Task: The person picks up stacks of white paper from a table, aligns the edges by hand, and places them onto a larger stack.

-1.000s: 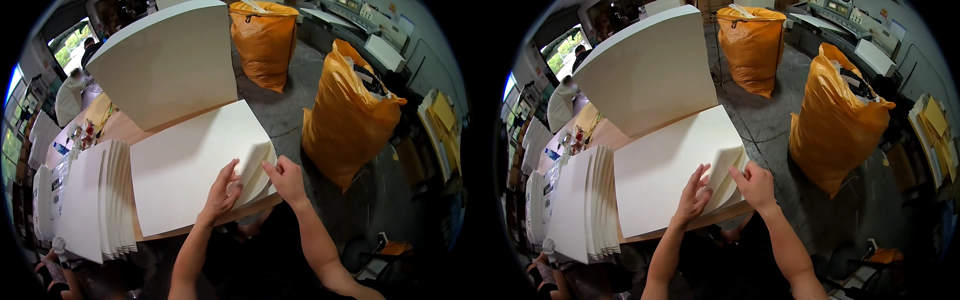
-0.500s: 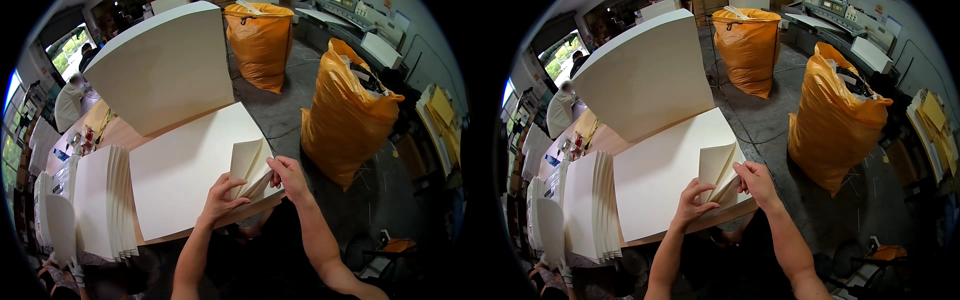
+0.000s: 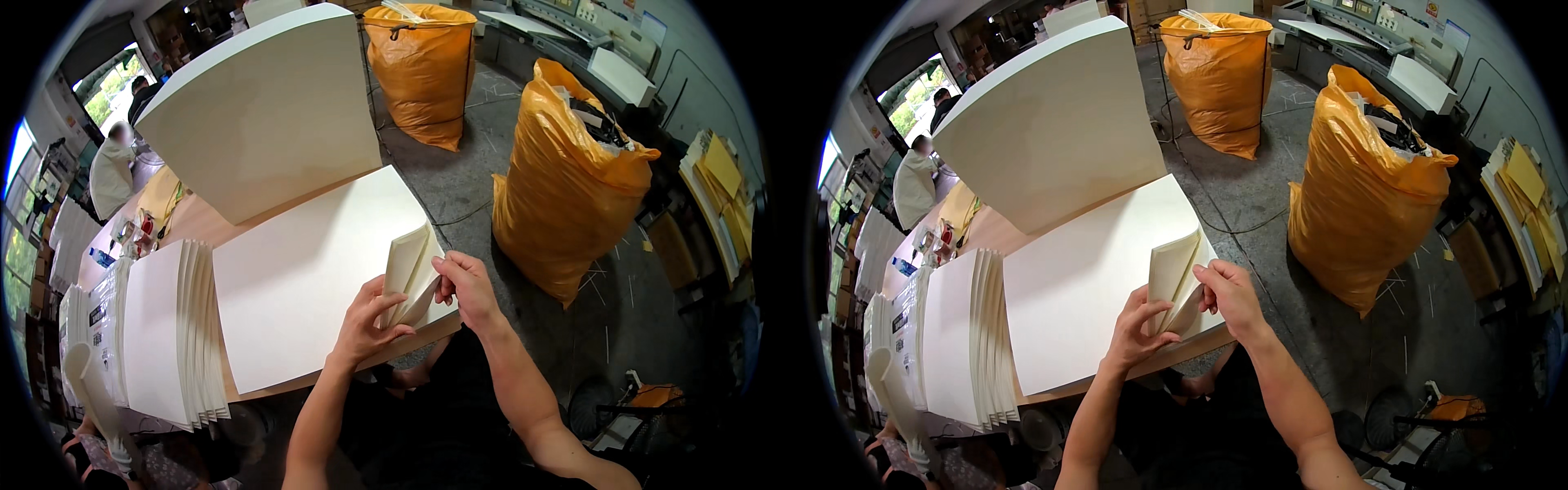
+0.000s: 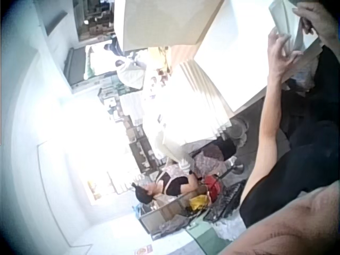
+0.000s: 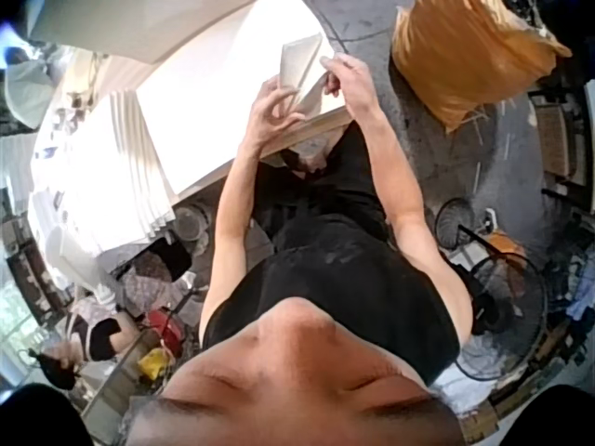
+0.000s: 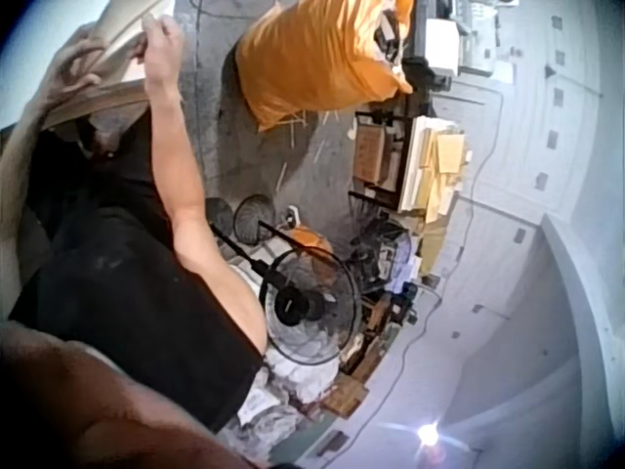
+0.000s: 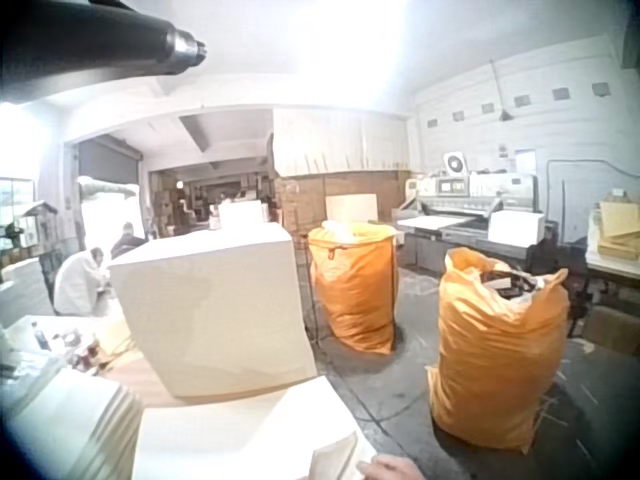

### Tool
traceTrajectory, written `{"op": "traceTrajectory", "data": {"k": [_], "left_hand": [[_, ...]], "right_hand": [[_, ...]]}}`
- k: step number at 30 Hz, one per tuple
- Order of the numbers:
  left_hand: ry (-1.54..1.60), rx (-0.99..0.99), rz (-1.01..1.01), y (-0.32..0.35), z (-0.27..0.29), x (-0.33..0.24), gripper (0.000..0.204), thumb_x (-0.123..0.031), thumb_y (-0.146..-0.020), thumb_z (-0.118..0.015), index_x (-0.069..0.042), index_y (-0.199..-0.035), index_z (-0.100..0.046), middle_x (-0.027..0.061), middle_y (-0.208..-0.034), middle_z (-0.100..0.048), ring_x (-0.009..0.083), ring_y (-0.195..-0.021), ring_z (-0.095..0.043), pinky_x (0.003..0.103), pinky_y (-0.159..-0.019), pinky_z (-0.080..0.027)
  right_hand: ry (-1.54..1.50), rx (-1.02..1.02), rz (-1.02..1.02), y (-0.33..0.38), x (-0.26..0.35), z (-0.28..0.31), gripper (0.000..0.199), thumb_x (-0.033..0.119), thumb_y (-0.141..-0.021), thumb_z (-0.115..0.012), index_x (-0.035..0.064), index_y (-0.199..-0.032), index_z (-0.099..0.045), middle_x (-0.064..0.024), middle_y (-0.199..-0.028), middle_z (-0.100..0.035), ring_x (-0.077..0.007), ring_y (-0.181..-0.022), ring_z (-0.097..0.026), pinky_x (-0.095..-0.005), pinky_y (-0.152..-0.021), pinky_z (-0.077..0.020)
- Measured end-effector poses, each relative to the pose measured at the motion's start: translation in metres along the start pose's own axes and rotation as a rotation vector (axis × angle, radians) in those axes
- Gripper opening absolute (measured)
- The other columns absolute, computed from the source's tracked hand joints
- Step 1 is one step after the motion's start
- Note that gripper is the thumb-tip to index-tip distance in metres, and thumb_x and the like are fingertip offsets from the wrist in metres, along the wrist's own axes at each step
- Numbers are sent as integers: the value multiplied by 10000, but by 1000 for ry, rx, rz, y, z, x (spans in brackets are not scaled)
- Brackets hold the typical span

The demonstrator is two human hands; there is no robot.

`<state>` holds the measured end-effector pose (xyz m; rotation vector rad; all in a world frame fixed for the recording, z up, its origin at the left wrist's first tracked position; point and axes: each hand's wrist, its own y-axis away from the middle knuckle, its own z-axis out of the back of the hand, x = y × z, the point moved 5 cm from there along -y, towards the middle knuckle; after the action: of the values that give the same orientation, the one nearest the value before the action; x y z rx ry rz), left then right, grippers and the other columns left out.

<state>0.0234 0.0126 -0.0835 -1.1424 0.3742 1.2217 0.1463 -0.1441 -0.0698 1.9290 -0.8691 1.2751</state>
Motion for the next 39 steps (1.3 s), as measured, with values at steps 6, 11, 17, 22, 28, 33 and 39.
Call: {"op": "traceTrajectory", "data": {"k": [6, 11, 17, 22, 28, 33, 39], "left_hand": [[74, 28, 110, 6, 1, 15, 509, -68, -801, -863, -153, -1275, -696, 147, -1380, -591, 337, -1312, -573, 439, -1061, -511], [73, -137, 46, 2, 2, 8, 538, 36, -865, -733, -164, -1360, -666, 166, -1461, -538, 353, -1339, -553, 432, -1092, -490], [-15, 37, -24, 0, -2, 1, 471, -88, -824, -841, -155, -1269, -702, 166, -1467, -537, 361, -1314, -566, 437, -1044, -517], [79, -2, 92, 3, 0, 11, 522, -106, -770, -891, -152, -1258, -711, 135, -1352, -611, 335, -1255, -606, 429, -1026, -527], [106, -2, 158, 3, 1, 17, 549, -124, -753, -903, -159, -1266, -710, 130, -1335, -628, 322, -1228, -620, 430, -1022, -534], [-514, 206, -305, -3, -21, -20, 719, -217, -718, -893, -225, -1389, -635, 163, -1503, -529, 353, -1189, -630, 463, -1010, -547], [-500, 205, -130, -2, -22, -2, 706, -185, -804, -819, -159, -1459, -555, 158, -1457, -568, 359, -1182, -633, 457, -990, -553]], "right_hand": [[31, 14, 18, 1, 0, 2, 392, 273, -1013, -665, 113, -689, -513, 17, -610, -537, -75, -529, -551, -238, -496, -394], [482, -76, 199, 1, 3, 1, 414, 295, -1010, -669, 106, -683, -499, 12, -616, -547, -57, -522, -522, -239, -500, -413], [29, 14, 47, -4, -2, 2, 402, 252, -1022, -648, 99, -683, -495, 18, -597, -516, -91, -504, -528, -246, -475, -385], [-56, -69, 54, 7, -3, 9, 375, 176, -1038, -592, 95, -681, -509, -4, -581, -502, -112, -546, -560, -270, -503, -412], [1021, -298, 884, 55, 3, 10, 213, 243, -892, -686, 54, -846, -598, -107, -893, -632, -313, -919, -648, -446, -854, -510], [1016, 311, 362, 36, -64, 19, 463, 310, -826, -638, 71, -1216, -708, -240, -1337, -584, -419, -1384, -406, -608, -1207, -182], [1066, 292, 375, 36, -54, 15, 438, 278, -839, -637, 19, -1184, -707, -227, -1254, -631, -404, -1288, -506, -512, -1125, -371]]}}
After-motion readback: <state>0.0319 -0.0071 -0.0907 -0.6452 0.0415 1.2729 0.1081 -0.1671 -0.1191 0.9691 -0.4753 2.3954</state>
